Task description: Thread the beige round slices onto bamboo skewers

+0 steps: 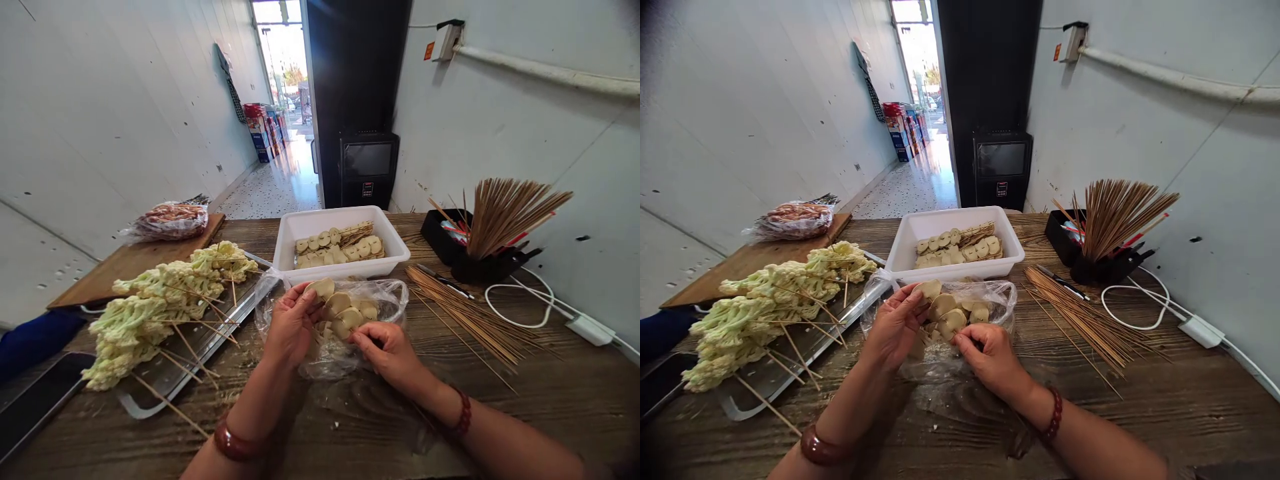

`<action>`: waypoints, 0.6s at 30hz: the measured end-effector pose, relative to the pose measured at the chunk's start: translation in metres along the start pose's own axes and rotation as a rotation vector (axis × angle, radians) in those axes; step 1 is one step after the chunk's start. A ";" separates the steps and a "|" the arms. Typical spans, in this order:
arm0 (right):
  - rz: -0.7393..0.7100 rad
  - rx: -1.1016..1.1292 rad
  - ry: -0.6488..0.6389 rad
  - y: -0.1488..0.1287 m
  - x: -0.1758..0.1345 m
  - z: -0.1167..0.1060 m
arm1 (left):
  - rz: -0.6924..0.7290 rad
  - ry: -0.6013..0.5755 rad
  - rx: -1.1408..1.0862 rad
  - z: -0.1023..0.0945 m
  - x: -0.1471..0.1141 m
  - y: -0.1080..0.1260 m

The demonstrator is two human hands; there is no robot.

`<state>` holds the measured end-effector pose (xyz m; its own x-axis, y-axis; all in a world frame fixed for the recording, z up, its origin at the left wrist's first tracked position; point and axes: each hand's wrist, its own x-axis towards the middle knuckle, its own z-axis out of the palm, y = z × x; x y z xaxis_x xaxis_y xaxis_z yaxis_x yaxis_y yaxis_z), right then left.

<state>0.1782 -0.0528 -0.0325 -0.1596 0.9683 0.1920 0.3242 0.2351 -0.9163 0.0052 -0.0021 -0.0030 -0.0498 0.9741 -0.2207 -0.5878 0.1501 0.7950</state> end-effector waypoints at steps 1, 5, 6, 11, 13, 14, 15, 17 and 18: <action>0.003 0.000 -0.002 0.000 0.000 0.000 | -0.006 0.004 -0.011 0.000 0.000 0.000; 0.006 0.008 -0.015 0.001 0.000 0.001 | -0.025 0.009 -0.036 -0.002 0.001 -0.001; 0.005 0.011 -0.019 0.001 0.000 0.001 | -0.027 0.007 -0.040 -0.003 0.002 -0.002; -0.007 0.029 -0.035 0.003 0.000 0.001 | -0.047 -0.024 -0.053 -0.004 0.001 -0.001; -0.009 0.037 -0.045 0.002 0.000 0.000 | -0.056 -0.033 -0.059 -0.004 0.001 -0.001; -0.010 0.041 -0.048 0.002 0.000 0.000 | -0.058 -0.036 -0.061 -0.004 0.001 -0.001; -0.011 0.043 -0.047 0.002 0.000 0.000 | -0.058 -0.038 -0.062 -0.004 0.000 -0.001; -0.014 0.042 -0.041 0.002 0.000 0.000 | -0.054 -0.042 -0.062 -0.005 0.000 -0.001; -0.016 0.042 -0.039 0.002 0.000 0.000 | -0.053 -0.043 -0.064 -0.005 0.000 -0.002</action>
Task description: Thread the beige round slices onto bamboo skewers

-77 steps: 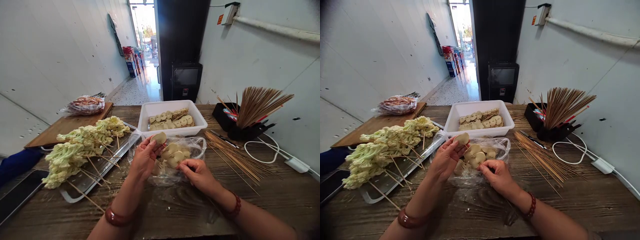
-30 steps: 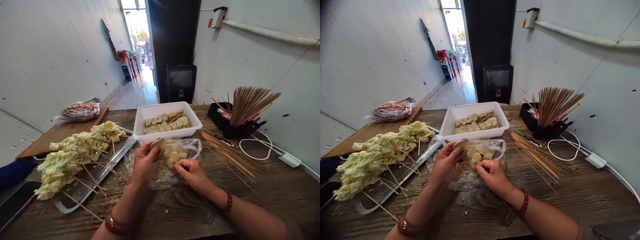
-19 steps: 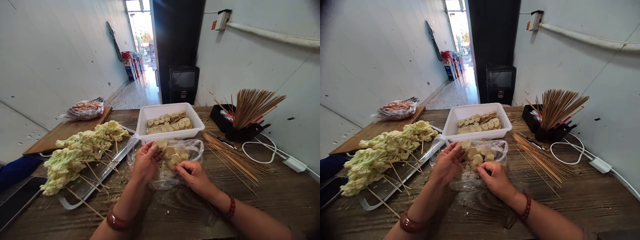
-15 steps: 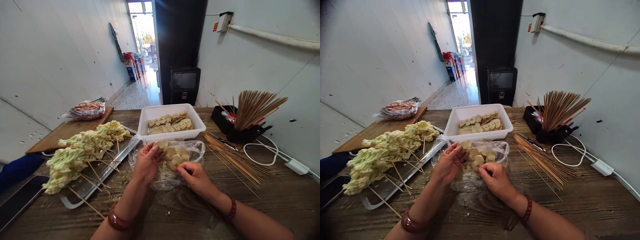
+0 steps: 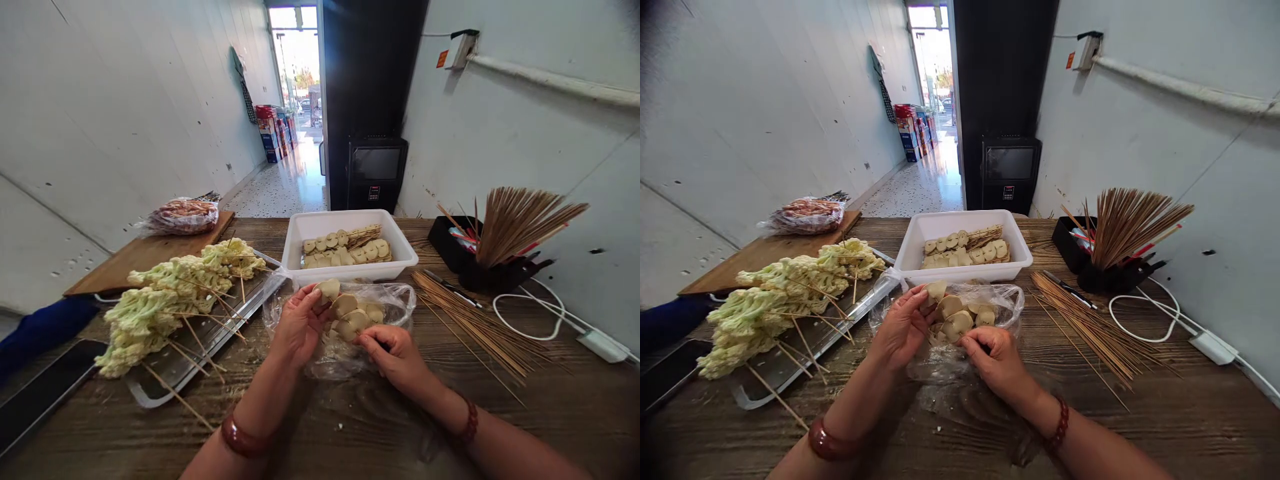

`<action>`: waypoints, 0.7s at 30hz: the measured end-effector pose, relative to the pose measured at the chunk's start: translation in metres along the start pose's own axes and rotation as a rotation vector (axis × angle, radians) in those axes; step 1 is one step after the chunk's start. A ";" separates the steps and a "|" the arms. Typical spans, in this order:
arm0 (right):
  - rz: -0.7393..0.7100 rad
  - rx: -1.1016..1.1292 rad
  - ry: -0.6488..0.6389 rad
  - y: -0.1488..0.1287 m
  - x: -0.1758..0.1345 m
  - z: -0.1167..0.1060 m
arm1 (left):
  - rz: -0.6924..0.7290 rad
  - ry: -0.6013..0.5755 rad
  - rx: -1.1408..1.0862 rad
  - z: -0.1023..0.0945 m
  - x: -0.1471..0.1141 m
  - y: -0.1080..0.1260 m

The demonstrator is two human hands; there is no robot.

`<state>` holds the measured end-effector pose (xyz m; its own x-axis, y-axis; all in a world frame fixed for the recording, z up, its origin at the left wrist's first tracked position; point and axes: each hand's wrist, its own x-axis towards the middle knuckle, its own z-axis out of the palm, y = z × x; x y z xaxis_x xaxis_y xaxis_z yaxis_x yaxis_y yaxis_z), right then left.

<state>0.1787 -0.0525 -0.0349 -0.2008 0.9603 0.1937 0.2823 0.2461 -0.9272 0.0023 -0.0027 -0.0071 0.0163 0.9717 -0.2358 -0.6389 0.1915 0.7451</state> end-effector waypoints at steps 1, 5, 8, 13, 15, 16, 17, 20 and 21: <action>-0.002 0.000 0.001 0.000 0.000 0.000 | 0.001 0.001 -0.003 0.000 0.000 0.000; -0.010 0.005 -0.005 0.001 0.000 0.000 | -0.002 0.007 -0.019 0.000 0.000 -0.001; -0.011 0.004 -0.007 0.001 0.000 0.000 | -0.012 0.016 -0.026 0.001 0.000 -0.002; -0.012 -0.005 -0.008 0.002 -0.001 0.000 | -0.017 0.021 -0.037 0.003 -0.001 -0.002; -0.011 -0.006 -0.006 0.003 -0.001 0.000 | -0.019 0.020 -0.027 0.003 -0.001 -0.002; -0.012 -0.006 -0.006 0.002 -0.001 0.000 | -0.019 0.019 -0.022 0.004 -0.001 -0.002; -0.012 -0.005 -0.007 0.002 -0.001 0.000 | -0.019 0.019 -0.016 0.004 -0.001 -0.001; -0.003 -0.004 -0.006 0.001 0.000 -0.001 | -0.010 0.016 -0.006 0.005 -0.002 -0.002; 0.002 0.000 -0.006 0.000 0.000 -0.001 | -0.004 0.015 -0.003 0.005 -0.002 -0.002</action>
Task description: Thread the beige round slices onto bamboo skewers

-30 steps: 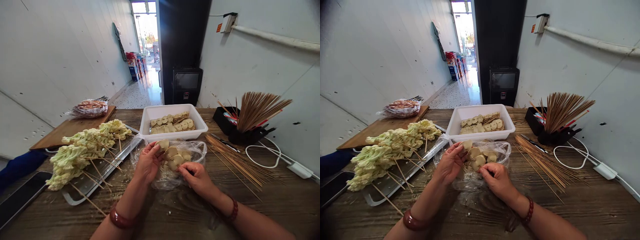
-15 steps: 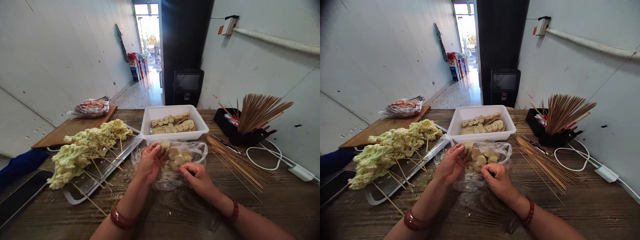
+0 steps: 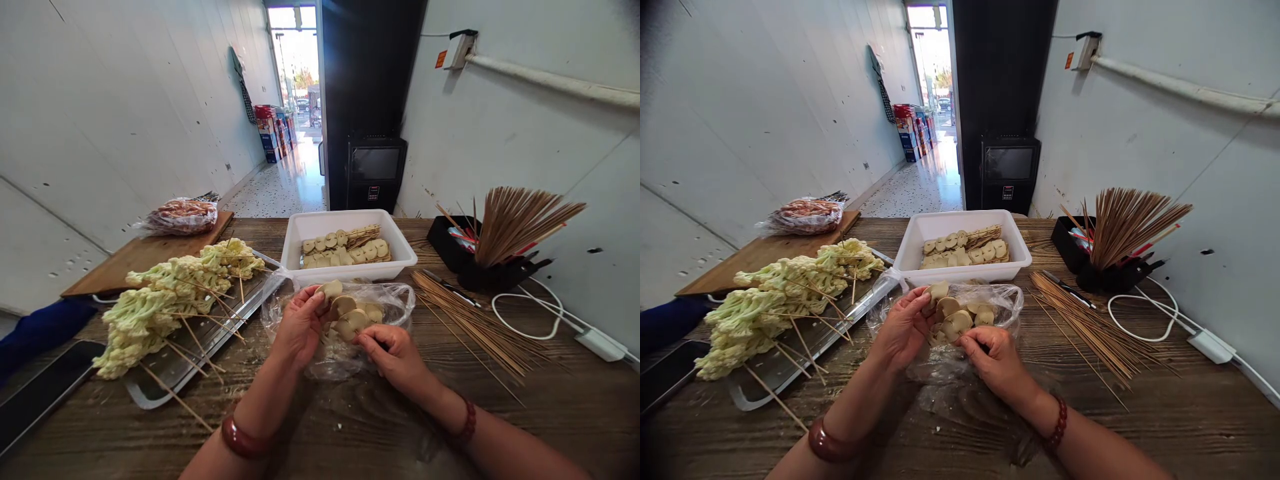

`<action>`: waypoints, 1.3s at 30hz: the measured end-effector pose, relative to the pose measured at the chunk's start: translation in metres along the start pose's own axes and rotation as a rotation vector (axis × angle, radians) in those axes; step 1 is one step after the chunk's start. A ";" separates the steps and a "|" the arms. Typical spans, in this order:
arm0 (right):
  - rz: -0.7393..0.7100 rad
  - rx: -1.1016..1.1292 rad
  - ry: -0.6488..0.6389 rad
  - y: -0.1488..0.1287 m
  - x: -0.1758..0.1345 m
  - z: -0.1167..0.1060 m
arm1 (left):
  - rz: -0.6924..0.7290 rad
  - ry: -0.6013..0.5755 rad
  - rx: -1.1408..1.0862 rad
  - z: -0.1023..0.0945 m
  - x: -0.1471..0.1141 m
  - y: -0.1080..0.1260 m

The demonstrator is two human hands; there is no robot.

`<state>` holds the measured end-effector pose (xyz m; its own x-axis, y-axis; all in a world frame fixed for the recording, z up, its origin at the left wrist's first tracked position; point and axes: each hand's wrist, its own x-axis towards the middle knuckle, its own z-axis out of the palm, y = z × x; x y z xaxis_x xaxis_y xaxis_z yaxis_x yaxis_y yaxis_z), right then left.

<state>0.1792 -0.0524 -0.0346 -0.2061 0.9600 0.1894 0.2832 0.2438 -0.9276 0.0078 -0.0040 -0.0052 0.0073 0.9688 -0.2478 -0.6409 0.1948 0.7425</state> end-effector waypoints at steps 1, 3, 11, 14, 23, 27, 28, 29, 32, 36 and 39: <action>0.008 0.007 -0.001 0.000 0.000 0.000 | 0.004 -0.001 0.005 0.000 0.000 -0.001; 0.033 0.028 -0.004 -0.001 0.001 0.000 | 0.019 0.002 0.019 0.000 0.000 -0.002; 0.223 0.200 -0.045 0.001 0.000 0.000 | 0.056 0.013 0.059 0.002 -0.002 -0.001; 0.250 0.239 -0.046 0.000 0.000 0.000 | 0.034 0.010 0.025 0.004 -0.003 0.003; 0.279 0.252 -0.055 0.000 0.000 0.000 | 0.031 0.017 0.011 0.002 -0.001 0.005; 0.291 0.239 -0.051 -0.002 0.000 0.000 | 0.047 0.012 0.046 0.002 0.000 0.004; 0.295 0.235 -0.050 -0.003 0.000 0.000 | 0.051 0.013 0.057 0.001 0.000 0.003; 0.300 0.230 -0.049 -0.003 0.000 0.000 | 0.057 0.016 0.068 0.001 0.000 0.003; 0.317 0.229 -0.047 -0.003 0.000 0.001 | 0.089 0.038 0.105 0.001 0.000 0.002; 0.320 0.244 -0.054 -0.003 -0.001 0.001 | 0.134 0.052 0.176 0.001 0.000 0.001; 0.311 0.242 -0.049 -0.004 -0.001 0.000 | 0.140 0.038 0.213 0.002 -0.001 0.001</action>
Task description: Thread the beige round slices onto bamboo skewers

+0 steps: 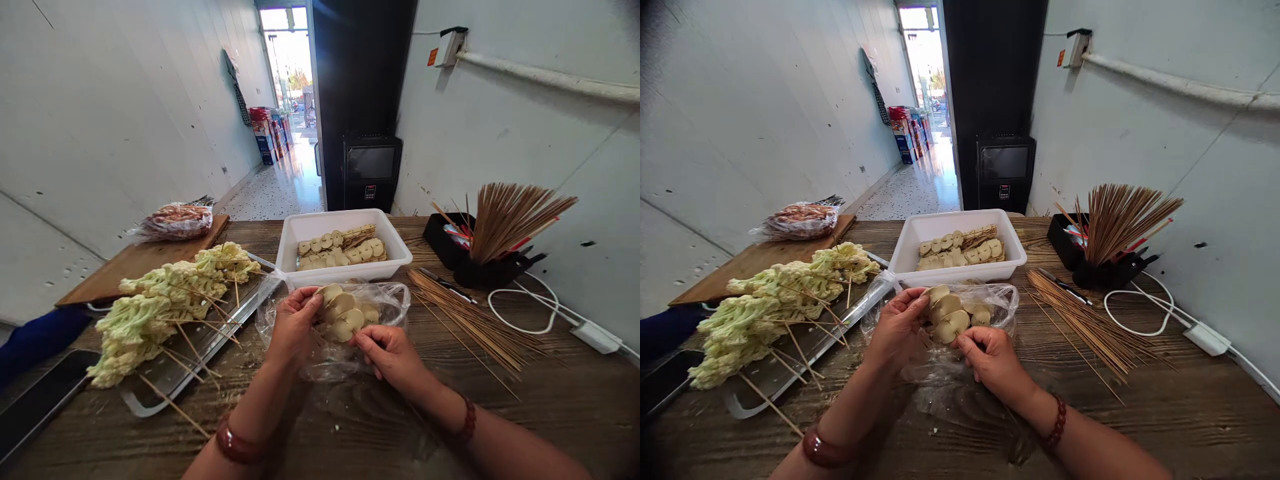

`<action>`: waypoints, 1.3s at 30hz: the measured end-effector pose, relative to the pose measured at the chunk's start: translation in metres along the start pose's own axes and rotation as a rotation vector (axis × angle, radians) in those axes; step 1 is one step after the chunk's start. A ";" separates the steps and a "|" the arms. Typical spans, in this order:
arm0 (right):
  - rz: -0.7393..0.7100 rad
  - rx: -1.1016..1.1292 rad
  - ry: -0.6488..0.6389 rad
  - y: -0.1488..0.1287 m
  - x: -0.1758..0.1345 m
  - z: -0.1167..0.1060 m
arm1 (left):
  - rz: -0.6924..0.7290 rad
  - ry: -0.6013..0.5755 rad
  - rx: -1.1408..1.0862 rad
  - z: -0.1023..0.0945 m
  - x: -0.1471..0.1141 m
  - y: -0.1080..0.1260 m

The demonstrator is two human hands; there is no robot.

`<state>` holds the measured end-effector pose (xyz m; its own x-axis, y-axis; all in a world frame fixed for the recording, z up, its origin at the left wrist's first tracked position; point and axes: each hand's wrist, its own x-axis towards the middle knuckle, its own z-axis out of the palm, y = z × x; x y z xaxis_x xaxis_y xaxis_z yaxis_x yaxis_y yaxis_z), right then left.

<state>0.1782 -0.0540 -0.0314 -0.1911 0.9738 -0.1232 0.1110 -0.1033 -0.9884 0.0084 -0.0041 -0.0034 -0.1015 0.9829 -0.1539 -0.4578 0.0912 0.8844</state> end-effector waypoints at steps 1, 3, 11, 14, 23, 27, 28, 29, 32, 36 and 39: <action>-0.003 -0.003 0.001 0.000 0.000 0.000 | -0.002 -0.006 0.004 0.000 0.000 0.000; -0.009 -0.007 0.001 -0.001 0.000 0.000 | -0.009 -0.012 0.004 0.000 -0.001 -0.001; -0.030 0.029 -0.019 0.001 0.002 -0.001 | -0.097 -0.066 -0.080 -0.002 0.001 0.002; -0.020 0.084 -0.038 0.000 0.002 -0.002 | -0.166 -0.112 -0.120 -0.002 0.000 0.007; -0.011 0.116 -0.070 -0.001 0.003 -0.001 | -0.194 -0.285 -0.086 0.000 -0.005 0.000; -0.027 0.069 -0.077 0.001 0.003 -0.001 | -0.156 -0.215 -0.082 -0.002 0.000 0.000; -0.046 0.037 -0.062 0.002 0.002 -0.001 | -0.147 -0.191 -0.088 -0.002 0.001 0.001; -0.069 0.000 -0.043 0.002 0.002 -0.001 | -0.142 -0.174 -0.093 -0.003 0.002 0.002; -0.102 -0.062 -0.003 0.003 0.000 -0.001 | -0.145 -0.173 -0.110 -0.003 0.003 0.007; -0.013 0.042 -0.056 0.000 -0.001 -0.005 | -0.183 -0.220 -0.118 -0.007 0.003 0.012; 0.027 0.139 -0.102 -0.002 0.000 -0.008 | -0.207 -0.245 -0.105 -0.013 0.004 0.015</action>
<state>0.1856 -0.0526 -0.0283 -0.2888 0.9454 -0.1513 -0.0176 -0.1632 -0.9864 -0.0102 -0.0004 0.0041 0.2125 0.9557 -0.2036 -0.5365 0.2882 0.7931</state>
